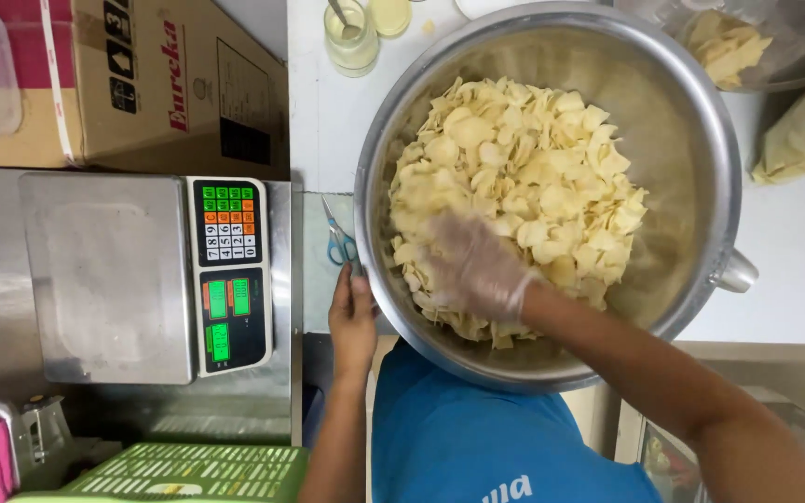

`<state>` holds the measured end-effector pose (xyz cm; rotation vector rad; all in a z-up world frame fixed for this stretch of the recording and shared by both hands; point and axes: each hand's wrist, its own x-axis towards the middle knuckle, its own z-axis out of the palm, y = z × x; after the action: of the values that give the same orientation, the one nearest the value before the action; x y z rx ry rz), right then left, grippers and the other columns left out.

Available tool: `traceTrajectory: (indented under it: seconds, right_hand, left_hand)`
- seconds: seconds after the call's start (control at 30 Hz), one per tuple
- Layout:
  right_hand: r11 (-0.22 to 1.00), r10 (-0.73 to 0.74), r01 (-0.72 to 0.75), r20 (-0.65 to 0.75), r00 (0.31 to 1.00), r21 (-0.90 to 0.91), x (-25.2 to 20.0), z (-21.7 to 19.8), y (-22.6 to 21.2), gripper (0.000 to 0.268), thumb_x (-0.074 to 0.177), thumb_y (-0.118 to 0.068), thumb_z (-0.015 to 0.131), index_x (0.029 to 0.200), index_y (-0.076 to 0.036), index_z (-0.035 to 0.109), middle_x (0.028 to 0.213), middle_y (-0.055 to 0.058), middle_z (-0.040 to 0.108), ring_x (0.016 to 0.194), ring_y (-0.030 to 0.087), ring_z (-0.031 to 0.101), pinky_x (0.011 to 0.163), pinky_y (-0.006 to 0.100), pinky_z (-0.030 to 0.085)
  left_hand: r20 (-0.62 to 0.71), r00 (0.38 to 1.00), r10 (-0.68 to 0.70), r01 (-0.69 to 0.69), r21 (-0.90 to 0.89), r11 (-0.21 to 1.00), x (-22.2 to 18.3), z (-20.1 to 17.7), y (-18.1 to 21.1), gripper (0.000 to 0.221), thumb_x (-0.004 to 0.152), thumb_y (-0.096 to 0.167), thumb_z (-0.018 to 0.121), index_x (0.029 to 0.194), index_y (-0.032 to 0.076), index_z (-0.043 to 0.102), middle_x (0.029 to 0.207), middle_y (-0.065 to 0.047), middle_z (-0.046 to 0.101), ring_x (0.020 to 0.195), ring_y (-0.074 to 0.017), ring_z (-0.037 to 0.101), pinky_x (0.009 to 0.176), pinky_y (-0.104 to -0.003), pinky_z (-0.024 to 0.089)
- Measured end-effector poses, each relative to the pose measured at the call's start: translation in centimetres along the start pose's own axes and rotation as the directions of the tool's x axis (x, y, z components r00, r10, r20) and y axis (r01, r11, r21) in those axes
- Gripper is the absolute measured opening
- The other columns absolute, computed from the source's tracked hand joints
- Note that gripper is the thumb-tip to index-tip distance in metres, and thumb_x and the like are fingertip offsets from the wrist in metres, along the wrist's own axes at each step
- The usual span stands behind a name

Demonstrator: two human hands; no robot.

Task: The person adds seasoning to a large bowl of chips, mixes them by hand, and then portions the seasoned chips into plastic bags using a scoop and a digital scale.

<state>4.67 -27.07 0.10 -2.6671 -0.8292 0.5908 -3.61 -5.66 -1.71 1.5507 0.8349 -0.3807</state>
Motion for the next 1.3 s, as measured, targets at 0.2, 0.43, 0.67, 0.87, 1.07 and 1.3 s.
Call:
traceTrajectory:
  seconds: [0.2,0.43,0.67,0.87,1.07,1.3]
  right_hand:
    - [0.95,-0.196,0.291,0.511,0.837,-0.113,-3.8,2.3,4.2,0.066,0.104,-0.057,0.029,0.161,-0.023,0.022,0.166,0.026,0.01,0.15,0.044,0.012,0.12,0.066,0.012]
    - [0.939,-0.185,0.07,-0.32,0.929,-0.338,-2.5,-1.2,16.1,0.067,0.095,-0.044,0.06,0.148,-0.03,0.022,0.154,0.005,0.011,0.141,0.024,0.014,0.113,0.045,0.027]
    - [0.838,0.54,-0.545,0.096,0.836,0.035,-6.8,-5.1,16.1,0.078,0.102,-0.049,0.042,0.161,-0.005,0.018,0.171,0.017,0.005,0.156,0.031,0.002,0.127,0.044,0.004]
    - [0.912,0.282,-0.334,0.225,0.933,0.24,-12.3,8.8,15.0,0.097,0.087,-0.076,0.047,0.162,-0.018,0.027,0.172,0.012,0.01,0.159,0.033,0.0,0.124,0.055,-0.001]
    - [0.874,0.466,-0.47,0.489,0.738,-0.124,-12.1,-2.4,10.5,0.083,0.103,-0.056,0.036,0.164,-0.028,-0.011,0.172,0.009,-0.02,0.158,0.031,-0.017,0.127,0.045,-0.007]
    - [-0.042,-0.114,0.288,-0.291,0.95,0.957,-13.2,1.6,17.0,0.048,0.092,-0.01,0.074,0.136,-0.018,0.055,0.133,0.0,0.053,0.12,0.014,0.06,0.097,0.025,0.063]
  left_hand:
    - [-0.11,0.981,-0.162,0.168,0.048,0.985,-5.3,-0.5,-9.3,0.076,0.095,0.058,0.032,0.156,0.014,0.042,0.132,-0.014,0.065,0.106,-0.0253,0.068,0.091,-0.039,0.06]
    - [0.22,0.722,-0.656,0.617,0.224,0.755,-12.6,0.5,-15.2,0.079,0.09,0.054,0.041,0.16,0.018,0.031,0.159,-0.012,0.047,0.144,-0.0325,0.048,0.121,-0.047,0.038]
    - [0.286,0.814,-0.506,0.426,0.298,0.854,-13.4,1.9,-8.7,0.08,0.083,0.03,0.053,0.159,0.015,0.035,0.166,-0.006,0.039,0.152,-0.0272,0.039,0.124,-0.046,0.034]
    - [0.191,0.952,-0.241,0.262,-0.097,0.96,-12.3,5.5,-8.8,0.044,0.077,0.017,0.076,0.117,-0.001,0.076,0.119,-0.018,0.079,0.114,-0.0288,0.072,0.105,-0.04,0.055]
    - [0.003,0.989,-0.15,0.136,-0.449,0.883,-8.6,3.7,-13.1,0.019,0.083,0.004,0.077,0.101,0.004,0.072,0.103,-0.011,0.075,0.096,-0.0214,0.068,0.091,-0.035,0.052]
    - [-0.026,0.968,-0.25,0.222,-0.381,0.898,-11.3,3.4,-9.5,0.081,0.08,0.045,0.058,0.15,0.005,0.051,0.148,-0.019,0.06,0.139,-0.0375,0.055,0.107,-0.051,0.046]
